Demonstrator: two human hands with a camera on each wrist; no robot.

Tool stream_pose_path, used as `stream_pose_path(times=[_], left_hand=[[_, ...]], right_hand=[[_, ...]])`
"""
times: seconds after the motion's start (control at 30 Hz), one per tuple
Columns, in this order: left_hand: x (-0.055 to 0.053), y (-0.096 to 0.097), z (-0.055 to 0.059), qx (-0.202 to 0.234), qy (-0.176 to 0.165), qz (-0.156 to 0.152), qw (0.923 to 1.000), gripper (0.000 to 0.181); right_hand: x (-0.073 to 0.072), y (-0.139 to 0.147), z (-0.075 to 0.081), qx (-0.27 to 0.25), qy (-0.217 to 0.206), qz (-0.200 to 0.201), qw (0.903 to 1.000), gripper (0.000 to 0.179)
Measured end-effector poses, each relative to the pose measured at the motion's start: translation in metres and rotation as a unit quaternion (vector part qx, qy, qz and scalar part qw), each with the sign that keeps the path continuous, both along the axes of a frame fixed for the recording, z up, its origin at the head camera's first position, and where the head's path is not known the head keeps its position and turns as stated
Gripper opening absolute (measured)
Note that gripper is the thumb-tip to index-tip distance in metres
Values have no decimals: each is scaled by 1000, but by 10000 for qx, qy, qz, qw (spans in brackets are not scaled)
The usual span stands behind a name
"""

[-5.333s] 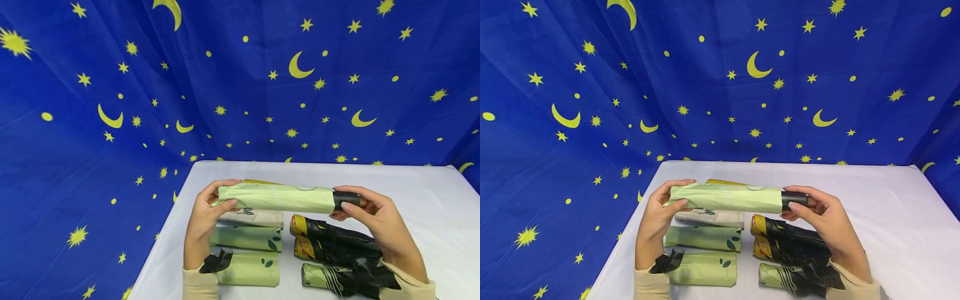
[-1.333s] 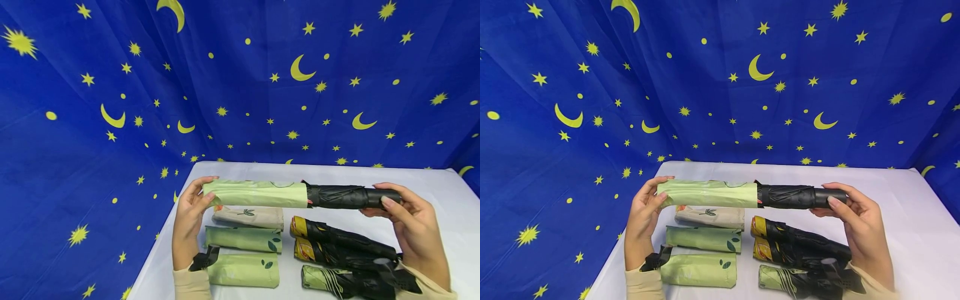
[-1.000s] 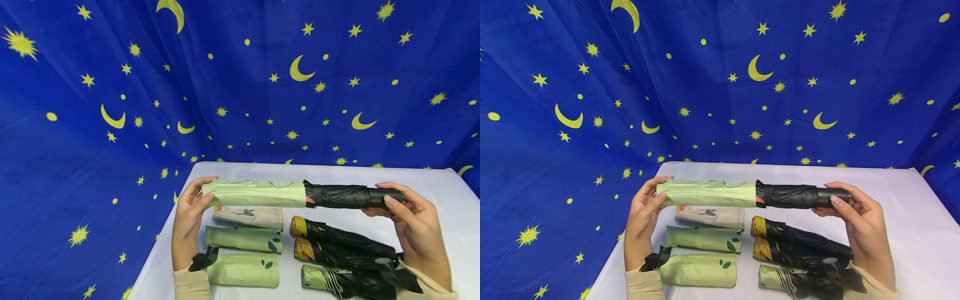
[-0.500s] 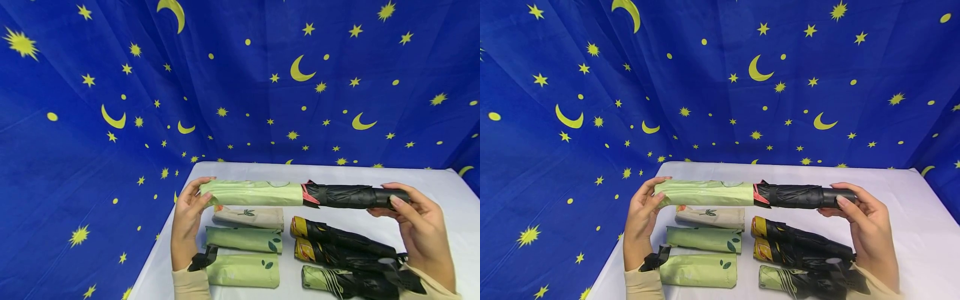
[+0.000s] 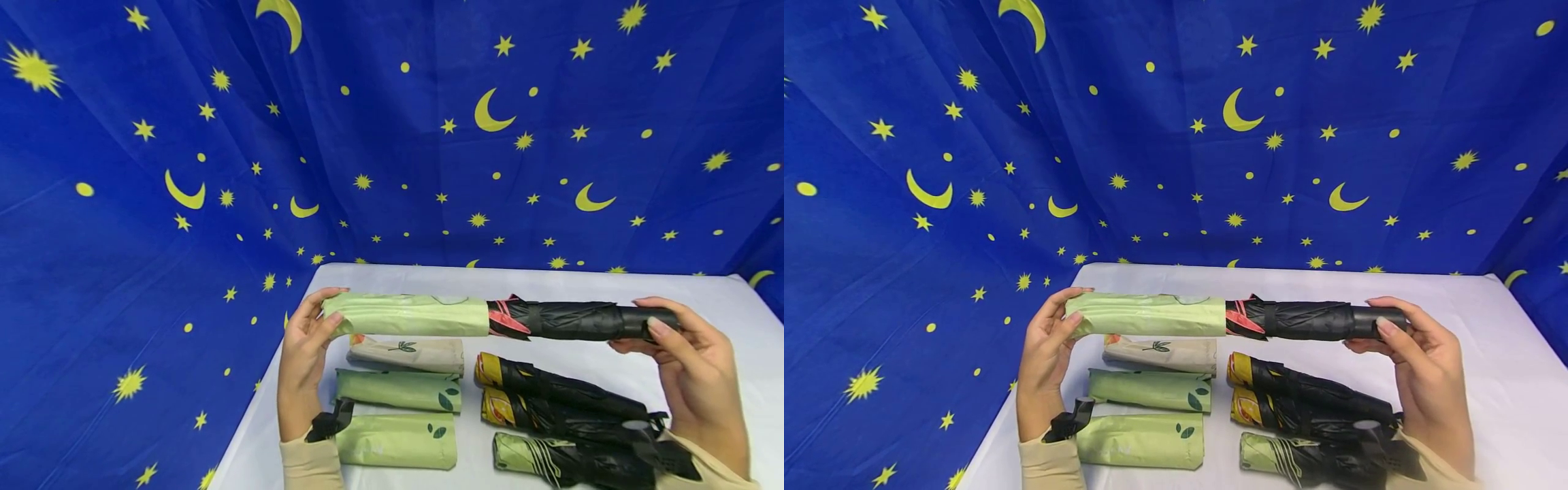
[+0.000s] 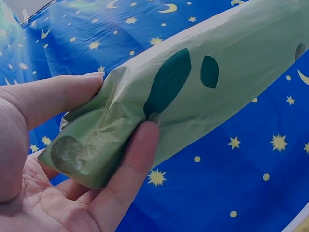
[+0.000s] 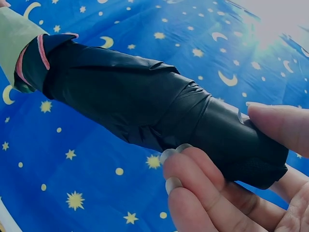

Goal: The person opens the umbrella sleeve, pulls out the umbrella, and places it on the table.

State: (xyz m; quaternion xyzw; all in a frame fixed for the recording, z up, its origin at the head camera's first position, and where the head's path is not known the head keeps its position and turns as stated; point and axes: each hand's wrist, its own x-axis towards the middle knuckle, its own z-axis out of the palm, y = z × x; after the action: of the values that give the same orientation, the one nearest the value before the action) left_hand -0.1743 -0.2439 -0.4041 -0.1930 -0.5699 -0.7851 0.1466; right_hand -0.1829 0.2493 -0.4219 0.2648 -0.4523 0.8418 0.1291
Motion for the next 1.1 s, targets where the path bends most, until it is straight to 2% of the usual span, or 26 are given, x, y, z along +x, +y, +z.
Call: stream_pose_path(times=[0.37,0.43,0.53,0.6,0.63,0.7,0.77,0.83,0.93,1.0,1.1], left_hand=[[0,-4,1,-11,-198,155,9997,36],[-2,-6,-1,20,-192,217,9996,36],[-8,-9,-10,89,-361,301,9989,37],[-13,-11,-20,103,-694,374,9968,39],[-17,-11,-27,75,-929,451,9946,39],[-24,-10,-41,-51,-1470,645,9870,41],[-32,-8,-55,-313,-1991,856,9757,42],[-40,-4,-67,-663,-2324,1023,9649,43],[-49,2,-80,-1283,-2467,1279,9520,50],[-53,6,-85,-1833,-2426,1582,9394,55],[-56,10,-90,-2775,-2385,2155,9054,58]], right_hand=[[6,17,0,-145,-268,-339,9990,35],[7,21,1,-16,-422,-631,9971,34],[7,28,-2,326,-727,-995,9918,32],[4,30,-9,625,-1040,-1106,9864,30],[2,30,-15,712,-1220,-1033,9846,29],[-5,26,-28,954,-1714,-891,9765,26],[-12,21,-41,1239,-2261,-729,9634,23],[-19,19,-54,1447,-2741,-555,9491,21],[-26,20,-68,1717,-3286,-255,9284,21],[-29,24,-74,1976,-3646,-69,9099,24],[-32,29,-81,2794,-3971,-1,8742,44]])
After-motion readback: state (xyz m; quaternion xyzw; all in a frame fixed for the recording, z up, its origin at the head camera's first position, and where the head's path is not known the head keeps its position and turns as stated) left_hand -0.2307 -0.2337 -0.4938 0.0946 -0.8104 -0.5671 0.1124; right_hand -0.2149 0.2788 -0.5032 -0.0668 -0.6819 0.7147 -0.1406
